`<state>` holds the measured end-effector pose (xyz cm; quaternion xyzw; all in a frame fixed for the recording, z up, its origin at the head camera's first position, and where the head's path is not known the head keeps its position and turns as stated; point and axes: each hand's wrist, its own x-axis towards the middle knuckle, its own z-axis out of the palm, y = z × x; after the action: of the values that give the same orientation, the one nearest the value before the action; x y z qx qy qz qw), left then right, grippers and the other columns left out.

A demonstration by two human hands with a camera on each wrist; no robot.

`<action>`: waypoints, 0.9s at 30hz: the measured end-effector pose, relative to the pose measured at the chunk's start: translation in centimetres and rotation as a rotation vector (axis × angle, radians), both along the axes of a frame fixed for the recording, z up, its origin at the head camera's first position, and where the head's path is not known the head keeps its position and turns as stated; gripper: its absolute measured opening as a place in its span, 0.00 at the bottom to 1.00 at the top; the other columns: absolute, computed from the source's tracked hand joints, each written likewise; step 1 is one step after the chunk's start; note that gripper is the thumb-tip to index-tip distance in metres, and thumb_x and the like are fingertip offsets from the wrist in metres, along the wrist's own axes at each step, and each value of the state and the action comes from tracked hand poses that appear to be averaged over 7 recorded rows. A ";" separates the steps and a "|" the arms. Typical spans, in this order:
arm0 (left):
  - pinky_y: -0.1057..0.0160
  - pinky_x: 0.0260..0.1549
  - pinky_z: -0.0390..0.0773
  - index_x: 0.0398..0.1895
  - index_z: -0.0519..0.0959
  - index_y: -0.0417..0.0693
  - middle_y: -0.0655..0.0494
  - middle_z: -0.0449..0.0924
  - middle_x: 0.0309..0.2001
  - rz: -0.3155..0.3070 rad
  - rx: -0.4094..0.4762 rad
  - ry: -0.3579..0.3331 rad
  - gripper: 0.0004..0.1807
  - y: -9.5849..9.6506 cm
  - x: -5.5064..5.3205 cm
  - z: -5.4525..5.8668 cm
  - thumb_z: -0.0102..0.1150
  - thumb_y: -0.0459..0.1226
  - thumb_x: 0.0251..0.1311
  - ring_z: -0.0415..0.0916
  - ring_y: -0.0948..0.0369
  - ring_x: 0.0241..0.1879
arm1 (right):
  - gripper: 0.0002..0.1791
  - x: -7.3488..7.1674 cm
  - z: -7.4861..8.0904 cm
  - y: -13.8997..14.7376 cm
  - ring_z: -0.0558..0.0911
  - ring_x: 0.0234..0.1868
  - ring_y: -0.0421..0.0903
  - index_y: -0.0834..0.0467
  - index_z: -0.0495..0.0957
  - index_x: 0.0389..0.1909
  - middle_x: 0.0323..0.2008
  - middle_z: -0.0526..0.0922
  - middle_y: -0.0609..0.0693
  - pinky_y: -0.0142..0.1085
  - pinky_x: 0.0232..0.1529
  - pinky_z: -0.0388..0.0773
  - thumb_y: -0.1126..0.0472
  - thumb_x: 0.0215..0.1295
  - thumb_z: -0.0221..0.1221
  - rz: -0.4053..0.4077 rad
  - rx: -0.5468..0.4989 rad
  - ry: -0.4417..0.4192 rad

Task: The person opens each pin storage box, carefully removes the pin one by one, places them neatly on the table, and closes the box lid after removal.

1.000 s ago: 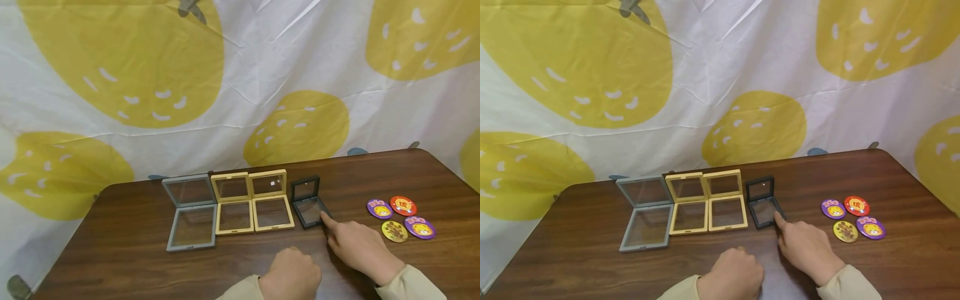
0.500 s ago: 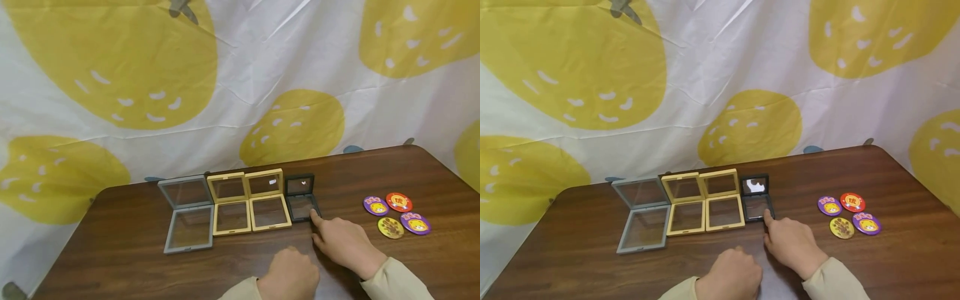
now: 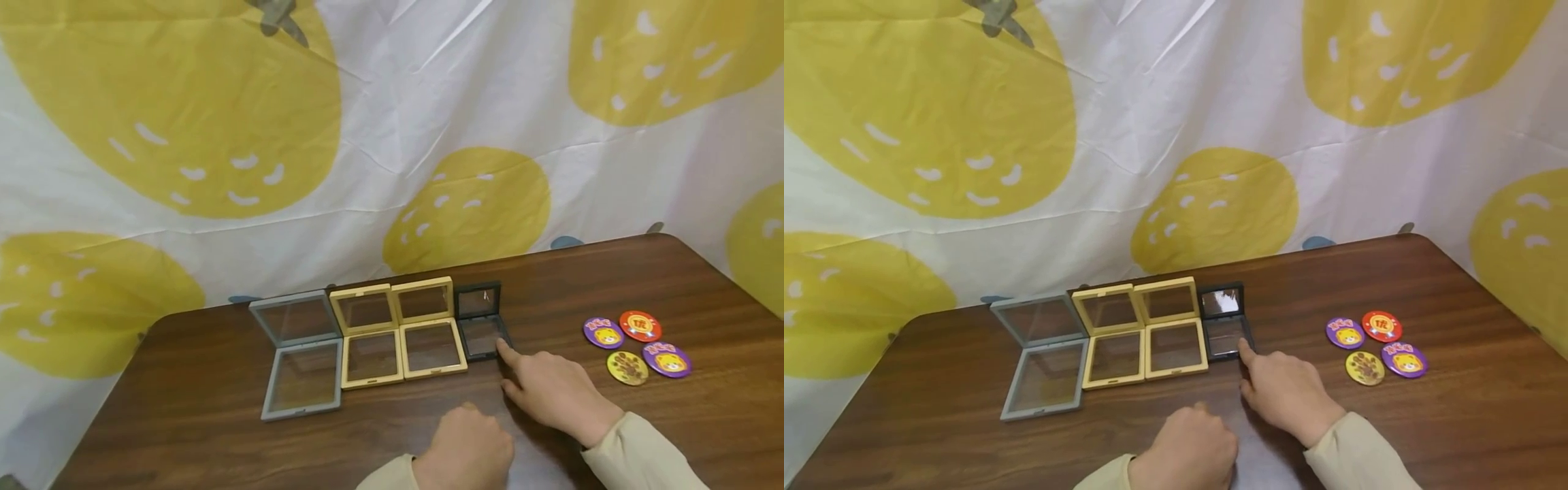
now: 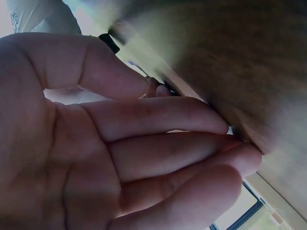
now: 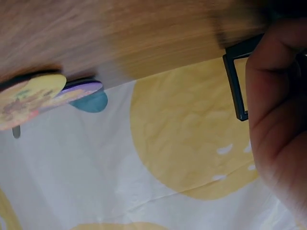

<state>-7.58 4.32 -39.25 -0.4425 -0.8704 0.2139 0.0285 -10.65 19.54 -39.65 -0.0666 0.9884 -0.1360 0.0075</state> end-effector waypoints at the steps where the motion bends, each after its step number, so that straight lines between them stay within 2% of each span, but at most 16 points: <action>1: 0.69 0.16 0.76 0.12 0.80 0.60 0.68 0.74 0.11 0.001 -0.002 0.002 0.18 0.0 0.0 0.0 0.58 0.53 0.58 0.74 0.66 0.18 | 0.34 -0.1 0.2 0.1 0.60 0.13 0.41 0.53 0.63 0.69 0.11 0.62 0.45 0.37 0.13 0.59 0.52 0.62 0.58 0.000 -0.006 -0.003; 3: 0.69 0.16 0.75 0.12 0.80 0.60 0.68 0.74 0.11 0.004 -0.002 -0.001 0.18 -0.1 -0.1 0.0 0.58 0.53 0.58 0.74 0.66 0.18 | 0.34 -0.3 0.6 0.4 0.61 0.14 0.42 0.53 0.64 0.69 0.12 0.63 0.45 0.37 0.13 0.59 0.51 0.61 0.58 -0.006 -0.018 -0.004; 5: 0.68 0.15 0.75 0.13 0.80 0.61 0.68 0.74 0.11 0.012 0.003 -0.012 0.18 0.0 -0.1 0.0 0.58 0.52 0.58 0.74 0.66 0.18 | 0.32 -0.5 1.2 1.0 0.66 0.16 0.42 0.54 0.66 0.67 0.16 0.72 0.48 0.38 0.14 0.61 0.51 0.61 0.58 -0.001 -0.025 0.018; 8: 0.68 0.14 0.74 0.12 0.79 0.61 0.68 0.73 0.12 0.034 0.000 -0.035 0.18 0.1 -0.2 0.0 0.58 0.52 0.57 0.72 0.66 0.17 | 0.28 -0.7 2.2 2.0 0.75 0.23 0.44 0.58 0.72 0.61 0.31 0.84 0.55 0.40 0.18 0.67 0.51 0.61 0.58 0.011 -0.044 0.069; 9: 0.67 0.15 0.74 0.12 0.79 0.61 0.68 0.73 0.12 0.066 -0.008 -0.063 0.18 0.2 -0.2 0.0 0.58 0.53 0.58 0.71 0.67 0.17 | 0.27 -0.8 2.6 2.2 0.76 0.25 0.45 0.60 0.73 0.60 0.32 0.85 0.56 0.40 0.20 0.67 0.52 0.61 0.58 0.015 -0.058 0.082; 10: 0.67 0.14 0.73 0.11 0.78 0.60 0.67 0.72 0.12 0.096 -0.017 -0.085 0.19 0.2 -0.3 0.0 0.56 0.53 0.59 0.70 0.67 0.16 | 0.26 -0.9 3.1 2.4 0.80 0.29 0.47 0.61 0.74 0.59 0.38 0.85 0.58 0.42 0.22 0.71 0.51 0.62 0.58 0.020 -0.064 0.101; 12: 0.66 0.13 0.71 0.10 0.76 0.58 0.66 0.72 0.11 0.166 0.014 -0.136 0.22 0.1 -0.5 0.3 0.53 0.53 0.61 0.67 0.67 0.14 | 0.26 -1.0 4.1 2.7 0.83 0.39 0.53 0.61 0.74 0.58 0.44 0.84 0.60 0.47 0.31 0.76 0.49 0.65 0.55 0.019 -0.094 0.124; 15: 0.62 0.13 0.69 0.08 0.73 0.55 0.62 0.72 0.12 0.325 0.164 -0.194 0.27 -0.7 -1.2 1.6 0.47 0.55 0.63 0.69 0.64 0.14 | 0.32 -1.4 5.7 2.8 0.79 0.54 0.62 0.60 0.71 0.62 0.53 0.81 0.61 0.57 0.47 0.74 0.40 0.71 0.43 0.009 -0.165 0.117; 17: 0.61 0.12 0.67 0.08 0.71 0.53 0.59 0.73 0.13 0.397 0.339 -0.181 0.29 -1.6 -2.0 3.1 0.46 0.56 0.64 0.70 0.62 0.15 | 0.37 -1.8 6.8 2.9 0.72 0.62 0.64 0.60 0.68 0.65 0.61 0.75 0.61 0.61 0.56 0.67 0.35 0.72 0.35 -0.001 -0.224 0.114; 19: 0.61 0.13 0.66 0.11 0.72 0.51 0.57 0.74 0.16 0.466 0.501 -0.126 0.28 -2.7 -2.9 5.2 0.45 0.58 0.64 0.73 0.59 0.17 | 0.41 -2.2 7.7 2.9 0.67 0.66 0.65 0.60 0.63 0.68 0.64 0.70 0.63 0.62 0.60 0.62 0.33 0.71 0.29 -0.016 -0.277 0.101; 21: 0.60 0.17 0.69 0.21 0.77 0.50 0.55 0.79 0.22 0.531 0.653 -0.088 0.27 -3.9 -3.8 7.5 0.44 0.60 0.64 0.77 0.57 0.22 | 0.40 -2.5 8.3 3.1 0.64 0.67 0.66 0.60 0.61 0.69 0.66 0.67 0.64 0.62 0.62 0.60 0.34 0.71 0.29 -0.029 -0.311 0.101; 24: 0.54 0.30 0.76 0.44 0.81 0.51 0.54 0.85 0.40 0.628 0.847 -0.076 0.28 -5.8 -4.5 10.4 0.42 0.61 0.64 0.82 0.53 0.38 | 0.38 -2.9 8.9 3.1 0.64 0.67 0.66 0.60 0.61 0.69 0.67 0.66 0.64 0.61 0.61 0.61 0.36 0.72 0.33 -0.040 -0.334 0.097; 27: 0.47 0.40 0.76 0.58 0.75 0.55 0.57 0.81 0.53 0.692 0.943 -0.130 0.30 -7.0 -4.7 11.7 0.42 0.63 0.63 0.79 0.51 0.50 | 0.34 -3.5 8.8 2.9 0.70 0.62 0.65 0.60 0.64 0.67 0.63 0.71 0.64 0.59 0.57 0.67 0.40 0.72 0.39 -0.035 -0.336 0.101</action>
<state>-12.28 -2.72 -27.54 -0.0846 -0.9653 -0.2271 0.0972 -14.14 22.40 -30.80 -0.0563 0.9520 -0.2958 -0.0557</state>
